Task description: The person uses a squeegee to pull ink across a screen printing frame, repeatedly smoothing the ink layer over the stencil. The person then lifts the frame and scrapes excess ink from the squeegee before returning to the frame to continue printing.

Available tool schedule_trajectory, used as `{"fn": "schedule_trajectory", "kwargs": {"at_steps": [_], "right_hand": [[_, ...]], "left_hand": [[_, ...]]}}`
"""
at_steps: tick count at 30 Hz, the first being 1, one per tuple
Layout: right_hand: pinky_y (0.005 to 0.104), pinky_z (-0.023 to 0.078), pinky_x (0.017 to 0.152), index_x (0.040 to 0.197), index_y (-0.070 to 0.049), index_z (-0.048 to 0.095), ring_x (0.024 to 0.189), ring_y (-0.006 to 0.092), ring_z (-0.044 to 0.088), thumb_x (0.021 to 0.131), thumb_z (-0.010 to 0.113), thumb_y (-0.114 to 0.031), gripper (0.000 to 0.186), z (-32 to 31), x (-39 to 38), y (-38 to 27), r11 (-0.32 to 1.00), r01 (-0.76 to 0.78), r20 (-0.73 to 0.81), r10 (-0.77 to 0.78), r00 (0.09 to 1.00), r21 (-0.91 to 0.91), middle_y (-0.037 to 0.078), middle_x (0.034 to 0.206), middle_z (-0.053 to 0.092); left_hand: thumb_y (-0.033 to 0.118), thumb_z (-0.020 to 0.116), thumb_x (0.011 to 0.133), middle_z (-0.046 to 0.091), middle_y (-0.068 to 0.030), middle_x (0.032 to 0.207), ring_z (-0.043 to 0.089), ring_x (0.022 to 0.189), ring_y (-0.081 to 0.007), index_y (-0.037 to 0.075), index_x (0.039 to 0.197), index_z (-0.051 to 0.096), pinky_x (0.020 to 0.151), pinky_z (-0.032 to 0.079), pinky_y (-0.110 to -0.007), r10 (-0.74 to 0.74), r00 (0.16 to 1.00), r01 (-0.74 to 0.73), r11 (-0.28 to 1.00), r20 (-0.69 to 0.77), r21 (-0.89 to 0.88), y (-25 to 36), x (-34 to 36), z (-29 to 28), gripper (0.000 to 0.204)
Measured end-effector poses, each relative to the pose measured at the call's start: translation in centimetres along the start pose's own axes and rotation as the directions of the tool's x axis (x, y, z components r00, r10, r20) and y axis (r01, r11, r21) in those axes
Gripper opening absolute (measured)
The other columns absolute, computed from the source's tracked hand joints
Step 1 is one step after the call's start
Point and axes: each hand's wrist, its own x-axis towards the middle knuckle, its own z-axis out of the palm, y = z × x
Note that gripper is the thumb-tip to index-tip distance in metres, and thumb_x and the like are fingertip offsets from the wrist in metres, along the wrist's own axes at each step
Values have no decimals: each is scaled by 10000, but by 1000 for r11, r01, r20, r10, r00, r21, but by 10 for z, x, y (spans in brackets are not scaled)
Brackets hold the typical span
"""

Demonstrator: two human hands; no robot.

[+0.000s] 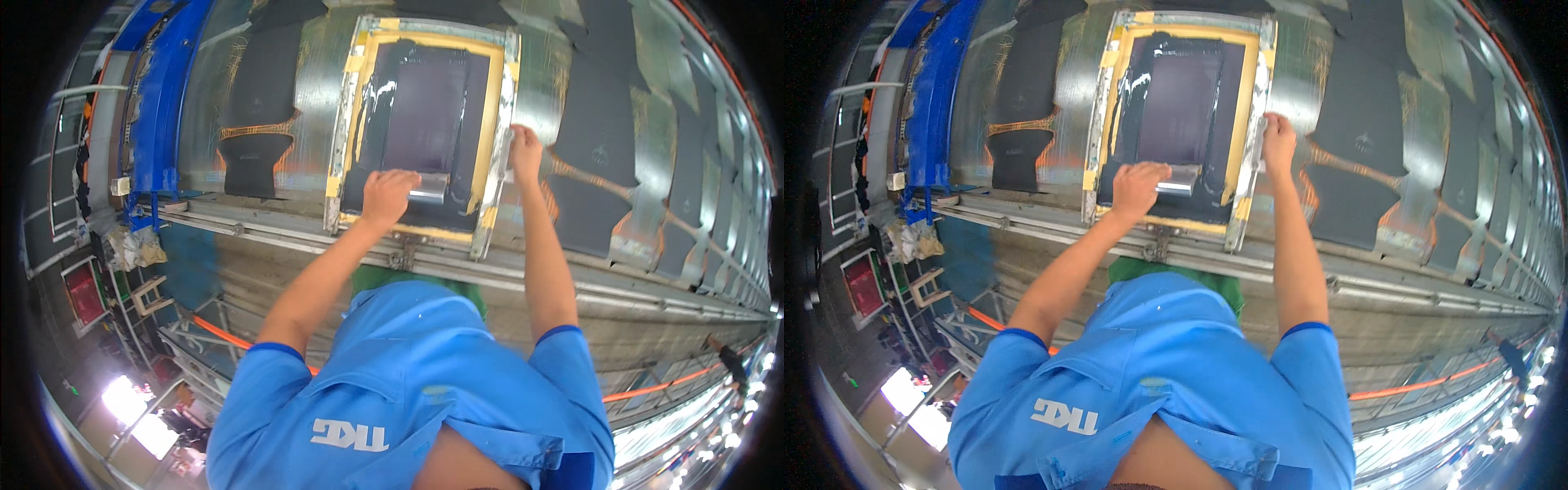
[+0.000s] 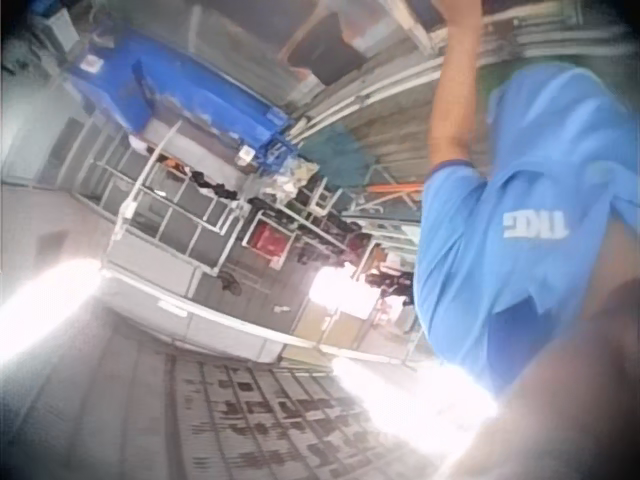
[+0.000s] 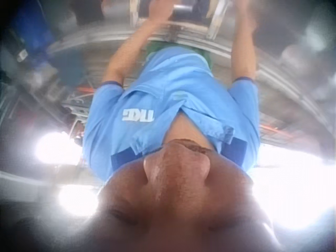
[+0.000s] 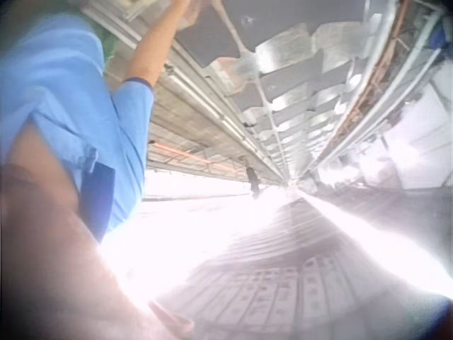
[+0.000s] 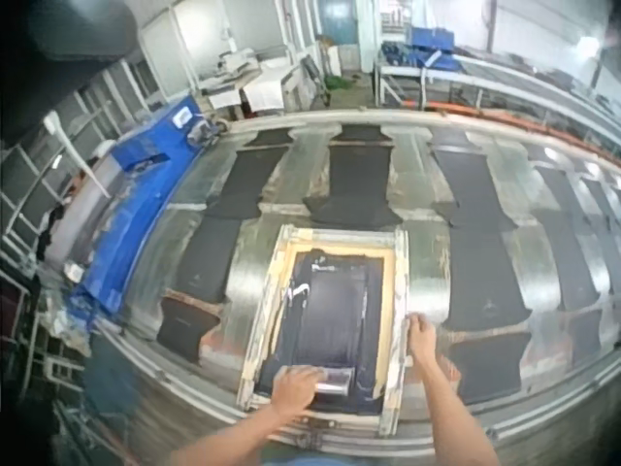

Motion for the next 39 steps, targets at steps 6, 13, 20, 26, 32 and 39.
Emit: {"fn": "schedule_trajectory", "kwargs": {"at_steps": [6, 13, 20, 26, 32, 39], "right_hand": [[293, 388, 554, 1062, -62, 723, 599, 79, 440, 1032, 513, -255, 288, -5, 2, 8, 984, 87, -44, -95, 994, -154, -14, 645, 489], [275, 362, 534, 1058, -45, 708, 567, 70, 419, 1031, 528, -236, 264, -3, -6, 10, 993, 70, -42, -74, 996, -93, -37, 626, 468], [312, 389, 555, 1042, -33, 704, 576, 94, 459, 1020, 541, -226, 253, 1, 8, 19, 991, 110, -30, -112, 993, -73, 3, 617, 490], [263, 342, 499, 1070, -30, 693, 549, 52, 407, 1046, 513, -215, 260, 1, 7, 19, 993, 21, 98, -33, 995, 117, -41, 635, 478], [238, 307, 407, 1069, -59, 701, 481, 46, 388, 1026, 543, -208, 222, -3, 19, 17, 995, 35, 38, -39, 999, 93, -45, 618, 471], [227, 287, 437, 1097, -19, 678, 498, 34, 385, 1026, 546, -196, 232, 2, -5, -20, 975, 173, 15, -177, 984, 140, -59, 624, 459]], "left_hand": [[40, 626, 766, 744, -81, 984, 697, 951, -305, 160, 943, 766, 768, 524, -447, -154, 970, 151, 988, 187, 30, -63, 219, 13, 256], [58, 602, 798, 729, -159, 926, 701, 917, -349, 123, 905, 763, 812, 538, -486, -150, 965, 107, 974, 217, 198, -78, 292, 32, 204], [49, 621, 793, 710, -89, 969, 682, 991, -303, 156, 902, 748, 867, 473, -518, -84, 963, 43, 986, 255, 162, -51, 158, 38, 198], [73, 605, 822, 695, 16, 1031, 645, 1004, -183, 151, 1015, 709, 837, 419, -396, -36, 982, 14, 993, 186, 117, 6, -25, 19, 233], [84, 605, 821, 675, 31, 1139, 616, 1086, -177, 151, 1049, 674, 852, 409, -390, -20, 991, 23, 1000, 134, -15, 27, -73, 16, 248], [35, 640, 755, 660, 23, 1247, 579, 1201, -190, 150, 1122, 675, 944, 390, -402, -66, 985, 85, 990, 161, -115, 19, -82, -17, 386]]}}
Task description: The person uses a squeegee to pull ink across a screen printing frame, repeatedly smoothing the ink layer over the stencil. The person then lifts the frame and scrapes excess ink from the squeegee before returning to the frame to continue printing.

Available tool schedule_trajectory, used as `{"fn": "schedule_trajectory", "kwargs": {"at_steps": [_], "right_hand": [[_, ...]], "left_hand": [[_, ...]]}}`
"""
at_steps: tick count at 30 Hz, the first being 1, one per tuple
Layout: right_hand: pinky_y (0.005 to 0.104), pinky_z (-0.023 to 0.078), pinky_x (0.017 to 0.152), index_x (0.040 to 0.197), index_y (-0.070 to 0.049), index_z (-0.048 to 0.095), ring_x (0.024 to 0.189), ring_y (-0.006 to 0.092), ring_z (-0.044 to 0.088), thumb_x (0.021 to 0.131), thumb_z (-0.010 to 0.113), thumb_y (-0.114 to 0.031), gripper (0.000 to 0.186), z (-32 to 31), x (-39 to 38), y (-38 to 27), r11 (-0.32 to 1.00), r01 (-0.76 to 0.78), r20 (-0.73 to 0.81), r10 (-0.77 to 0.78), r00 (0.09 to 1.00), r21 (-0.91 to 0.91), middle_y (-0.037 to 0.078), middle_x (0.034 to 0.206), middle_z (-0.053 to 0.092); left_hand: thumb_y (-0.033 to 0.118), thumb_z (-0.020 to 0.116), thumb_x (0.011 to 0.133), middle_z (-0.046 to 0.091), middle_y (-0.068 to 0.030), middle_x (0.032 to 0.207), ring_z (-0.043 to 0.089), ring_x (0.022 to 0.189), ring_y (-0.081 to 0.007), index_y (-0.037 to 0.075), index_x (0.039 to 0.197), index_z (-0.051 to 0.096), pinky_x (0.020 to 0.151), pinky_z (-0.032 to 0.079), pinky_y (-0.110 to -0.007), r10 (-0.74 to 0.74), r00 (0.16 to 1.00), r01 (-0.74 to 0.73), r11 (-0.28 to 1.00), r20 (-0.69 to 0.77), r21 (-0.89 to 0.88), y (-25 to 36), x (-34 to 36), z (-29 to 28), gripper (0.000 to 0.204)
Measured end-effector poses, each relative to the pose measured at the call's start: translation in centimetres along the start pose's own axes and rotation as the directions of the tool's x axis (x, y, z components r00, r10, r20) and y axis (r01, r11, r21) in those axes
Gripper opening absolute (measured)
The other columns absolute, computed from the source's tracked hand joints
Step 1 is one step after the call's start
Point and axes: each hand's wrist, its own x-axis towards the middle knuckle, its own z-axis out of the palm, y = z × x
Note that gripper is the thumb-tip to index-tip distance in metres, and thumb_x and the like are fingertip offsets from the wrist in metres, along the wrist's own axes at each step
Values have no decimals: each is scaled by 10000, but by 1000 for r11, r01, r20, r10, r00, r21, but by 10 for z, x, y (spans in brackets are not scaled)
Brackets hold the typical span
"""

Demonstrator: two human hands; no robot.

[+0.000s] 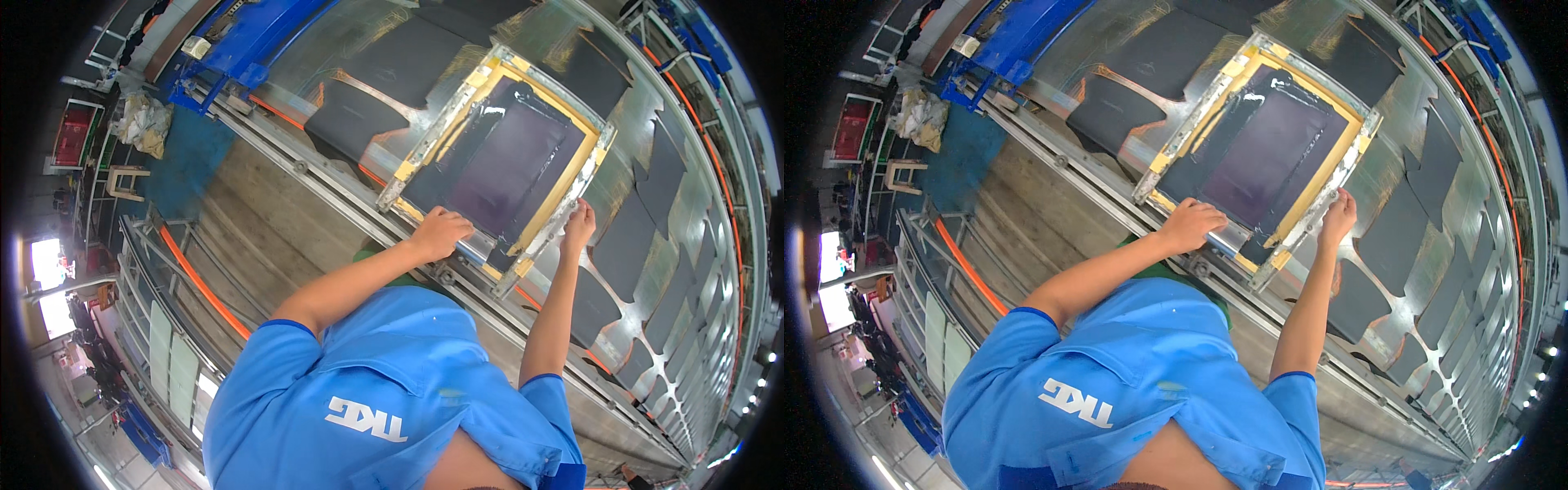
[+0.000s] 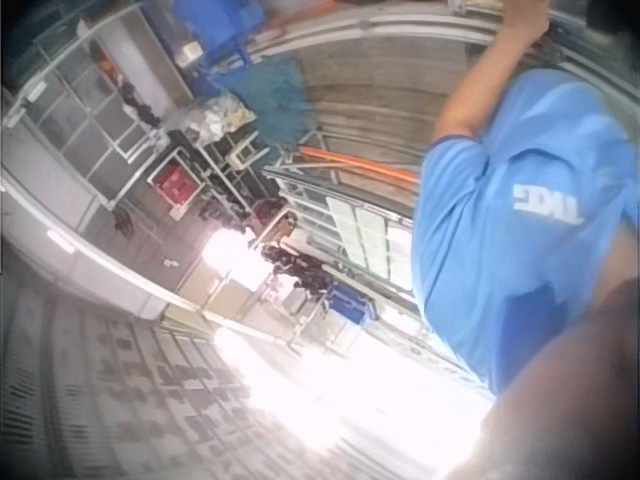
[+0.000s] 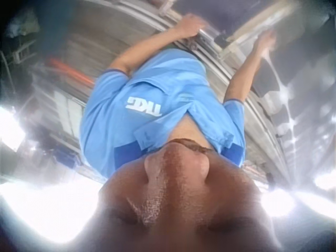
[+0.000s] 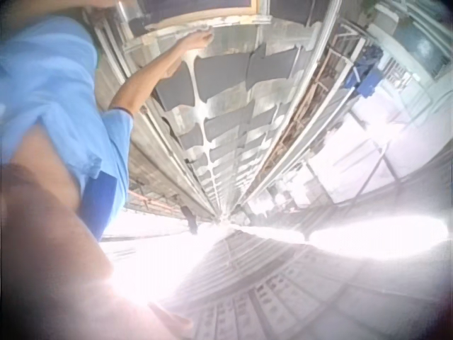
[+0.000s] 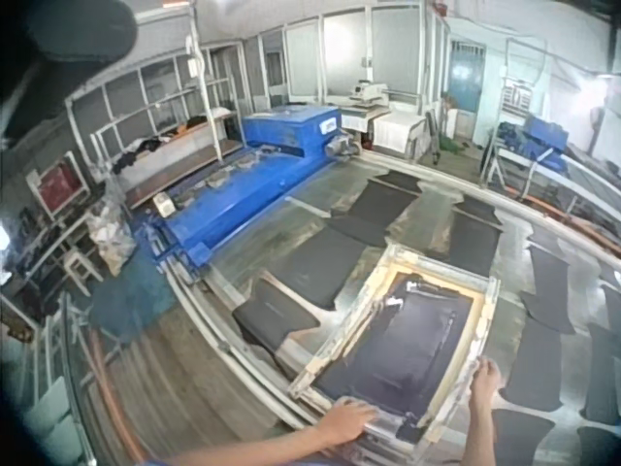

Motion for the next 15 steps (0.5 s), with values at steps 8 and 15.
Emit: {"fn": "schedule_trajectory", "kwargs": {"at_steps": [8, 15], "right_hand": [[242, 329, 460, 1062, -22, 686, 530, 40, 420, 1040, 521, -201, 244, 9, -10, 69, 985, 170, -45, -170, 984, 4, -46, 639, 482], [326, 430, 600, 1066, -42, 702, 603, 119, 512, 1015, 527, -227, 259, 8, -8, 89, 993, 107, -59, -110, 992, -51, 33, 641, 549]], "left_hand": [[42, 625, 752, 678, 9, 1259, 590, 1191, -197, 136, 1136, 704, 941, 390, -395, -73, 997, 71, 994, 19, 82, 2, 7, 33, 403], [35, 652, 755, 656, 15, 1318, 561, 1253, -206, 164, 1245, 688, 995, 390, -407, -36, 999, 43, 971, -33, 234, -13, 1, 71, 508]]}}
